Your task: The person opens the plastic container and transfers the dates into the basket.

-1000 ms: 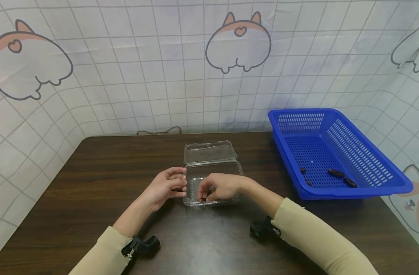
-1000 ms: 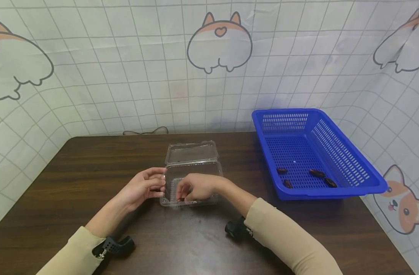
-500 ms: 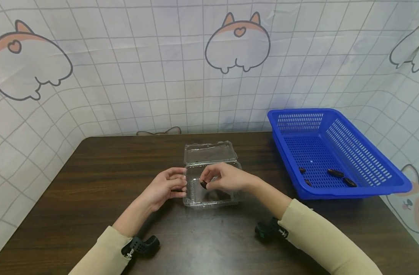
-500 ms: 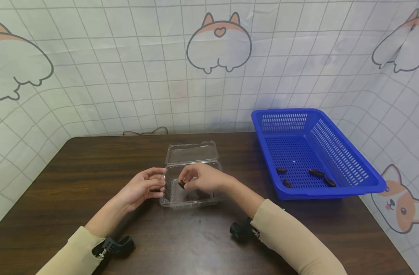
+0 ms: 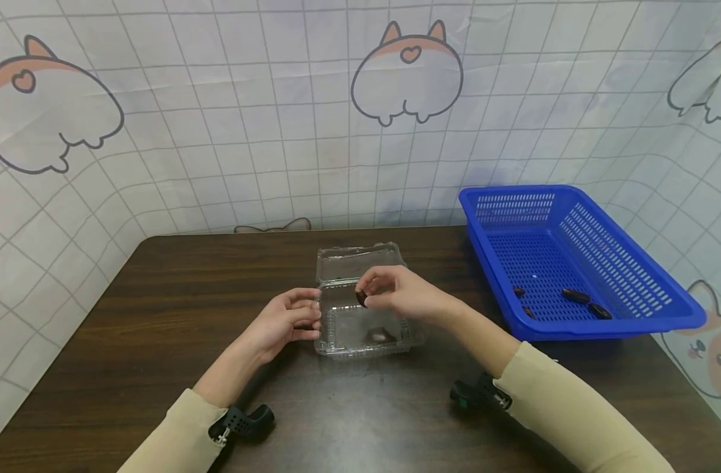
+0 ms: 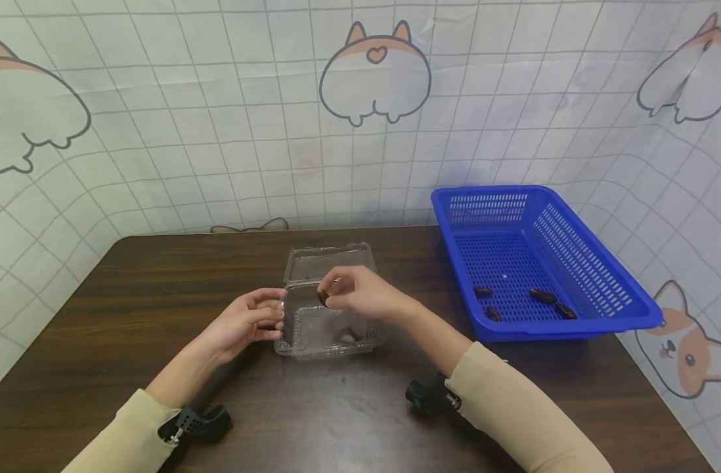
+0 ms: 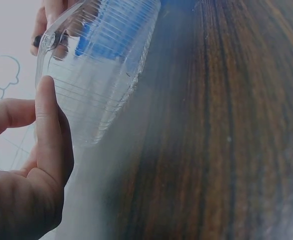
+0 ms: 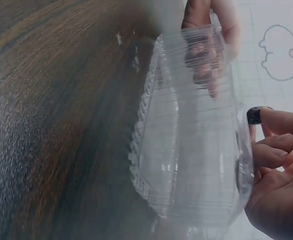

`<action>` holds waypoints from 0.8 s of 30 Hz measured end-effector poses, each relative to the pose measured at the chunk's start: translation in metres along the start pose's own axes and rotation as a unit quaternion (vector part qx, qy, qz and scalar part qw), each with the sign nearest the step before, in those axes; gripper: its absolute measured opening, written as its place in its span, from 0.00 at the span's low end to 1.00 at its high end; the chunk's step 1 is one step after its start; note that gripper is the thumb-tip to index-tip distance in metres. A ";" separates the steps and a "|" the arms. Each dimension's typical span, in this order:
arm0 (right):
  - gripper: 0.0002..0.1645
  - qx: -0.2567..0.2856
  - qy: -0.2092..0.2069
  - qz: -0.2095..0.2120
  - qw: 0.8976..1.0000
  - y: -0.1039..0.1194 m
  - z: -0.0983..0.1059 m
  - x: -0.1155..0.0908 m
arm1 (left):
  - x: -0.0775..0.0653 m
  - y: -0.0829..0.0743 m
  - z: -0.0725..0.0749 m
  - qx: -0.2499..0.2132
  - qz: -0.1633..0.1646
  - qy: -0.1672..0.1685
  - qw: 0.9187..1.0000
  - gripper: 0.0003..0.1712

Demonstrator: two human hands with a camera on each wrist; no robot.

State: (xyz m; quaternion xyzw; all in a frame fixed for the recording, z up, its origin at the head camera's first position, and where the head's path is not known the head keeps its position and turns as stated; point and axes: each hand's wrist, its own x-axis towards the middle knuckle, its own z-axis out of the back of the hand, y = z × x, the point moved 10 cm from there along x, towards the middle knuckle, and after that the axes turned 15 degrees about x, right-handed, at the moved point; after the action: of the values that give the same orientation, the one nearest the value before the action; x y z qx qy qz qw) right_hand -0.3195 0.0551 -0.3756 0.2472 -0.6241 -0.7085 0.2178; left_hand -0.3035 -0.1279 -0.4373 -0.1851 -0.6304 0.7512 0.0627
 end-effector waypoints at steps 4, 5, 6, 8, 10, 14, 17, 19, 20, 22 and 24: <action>0.13 0.009 -0.014 0.006 1.000 0.006 0.005 -0.005 | -0.001 0.001 0.001 -0.001 0.000 0.003 1.000 0.32; 0.13 0.007 -0.017 0.006 1.000 0.008 0.006 -0.007 | -0.001 0.001 0.001 -0.001 0.000 0.004 1.000 0.32; 0.13 0.007 -0.019 0.005 1.000 0.009 0.008 -0.009 | -0.001 0.001 0.001 -0.001 0.000 0.006 1.000 0.32; 0.13 0.004 -0.023 0.002 1.000 0.010 0.010 -0.012 | -0.002 0.001 0.001 0.000 0.001 0.006 1.000 0.32; 0.12 0.000 -0.028 0.001 1.000 0.012 0.013 -0.015 | -0.003 0.001 0.001 0.000 0.001 0.007 1.000 0.32; 0.11 -0.009 -0.035 0.008 0.999 0.016 0.020 -0.022 | -0.003 0.001 0.001 0.000 0.002 0.007 1.000 0.32; 0.12 -0.009 -0.036 0.012 0.999 0.020 0.024 -0.028 | -0.004 0.001 0.002 -0.001 0.001 0.007 1.000 0.33; 0.12 -0.007 -0.037 0.014 0.999 0.023 0.026 -0.033 | -0.003 0.001 0.002 -0.002 0.001 0.007 1.000 0.33; 0.12 -0.002 -0.038 0.013 0.999 0.024 0.027 -0.036 | -0.003 0.001 0.002 -0.002 0.001 0.008 1.000 0.33; 0.12 0.001 -0.043 0.013 0.999 0.027 0.031 -0.041 | -0.003 0.001 0.002 -0.004 0.001 0.008 1.000 0.32; 0.12 -0.004 -0.050 0.011 0.999 0.028 0.034 -0.045 | -0.003 0.002 0.002 -0.005 0.000 0.009 1.000 0.32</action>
State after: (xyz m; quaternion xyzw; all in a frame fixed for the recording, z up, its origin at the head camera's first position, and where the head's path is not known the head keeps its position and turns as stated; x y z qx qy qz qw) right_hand -0.3056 0.1061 -0.3405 0.2041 -0.6339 -0.7200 0.1952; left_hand -0.3016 -0.1309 -0.4381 -0.1922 -0.6335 0.7465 0.0670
